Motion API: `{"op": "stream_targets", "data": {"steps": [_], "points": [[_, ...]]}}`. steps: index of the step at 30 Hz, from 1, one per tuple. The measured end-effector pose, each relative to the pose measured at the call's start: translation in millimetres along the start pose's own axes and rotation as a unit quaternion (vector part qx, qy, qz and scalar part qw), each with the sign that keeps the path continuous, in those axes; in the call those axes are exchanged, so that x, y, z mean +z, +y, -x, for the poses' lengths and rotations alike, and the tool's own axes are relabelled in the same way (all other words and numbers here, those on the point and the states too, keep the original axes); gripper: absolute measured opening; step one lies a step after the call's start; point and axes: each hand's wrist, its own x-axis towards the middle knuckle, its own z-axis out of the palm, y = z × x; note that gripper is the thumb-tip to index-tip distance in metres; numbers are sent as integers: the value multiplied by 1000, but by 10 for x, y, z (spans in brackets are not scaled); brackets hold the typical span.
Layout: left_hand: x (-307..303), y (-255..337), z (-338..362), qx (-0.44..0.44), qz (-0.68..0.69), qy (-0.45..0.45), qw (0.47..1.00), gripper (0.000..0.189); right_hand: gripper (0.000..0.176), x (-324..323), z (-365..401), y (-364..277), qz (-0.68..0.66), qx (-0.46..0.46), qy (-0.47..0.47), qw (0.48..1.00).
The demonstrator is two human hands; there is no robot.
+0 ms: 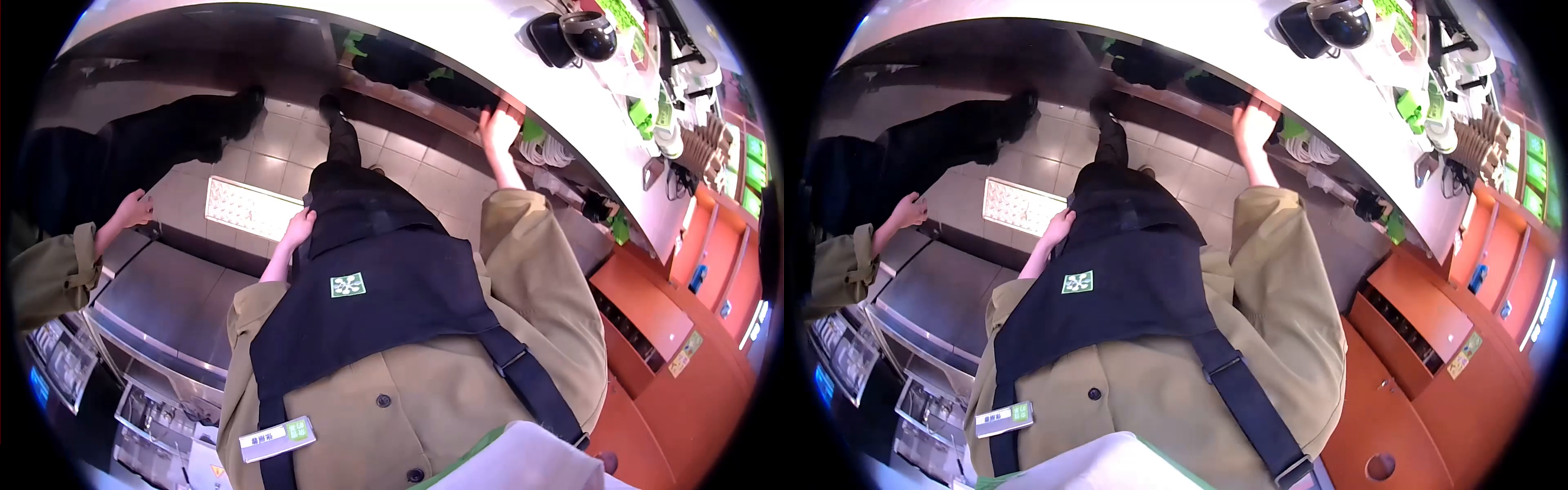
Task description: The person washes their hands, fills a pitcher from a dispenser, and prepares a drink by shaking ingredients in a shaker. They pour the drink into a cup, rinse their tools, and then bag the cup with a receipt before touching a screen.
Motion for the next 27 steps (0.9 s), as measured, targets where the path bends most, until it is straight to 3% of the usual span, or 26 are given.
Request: {"op": "stream_targets", "data": {"steps": [2,4,6,8,9,10,12,14,15,16,18,19,20,23,24,26,27], "points": [[-53,21,174,-11,-80,34,996,46,58,385,34,228,-13,20,-114,993],[-120,-208,145,-24,-35,34,999,53,62,296,-115,230,-49,89,-264,959],[-176,-106,241,-22,5,67,998,61,62,429,-54,329,-66,107,-151,981],[-318,-159,202,-54,2,78,995,76,63,686,-1,522,-176,152,-123,965],[-424,-26,209,-58,-37,85,994,75,57,683,-11,423,-401,231,-30,886],[-544,127,207,-62,-77,93,991,74,52,640,15,368,-428,268,-56,861],[-634,268,-16,86,-96,201,971,66,42,334,-11,164,-480,335,-105,804],[-736,984,-43,108,-79,152,979,53,29,180,22,-67,-239,257,-156,923],[-684,1233,-139,167,-68,148,973,48,25,217,99,-100,-176,144,-91,970],[-627,1478,-214,228,-59,143,961,44,23,136,138,-133,-109,92,-79,987],[-438,2067,-198,311,-55,88,945,41,22,34,191,-148,-108,176,-19,978],[-333,2284,-192,334,-55,54,939,41,20,60,235,-166,-155,271,66,948],[-213,2447,-174,358,-52,22,932,41,19,7,255,-203,-248,391,99,881],[67,2740,-122,402,-113,-25,908,38,17,58,426,-462,-204,161,153,954],[86,2802,-121,403,-152,-54,901,37,18,-39,440,-491,-198,122,81,969],[73,2820,-100,412,-184,-77,889,35,17,-195,403,-424,-188,166,65,966],[29,2820,-64,411,-184,-64,891,33,15,-286,349,-397,-184,149,136,962]]}}
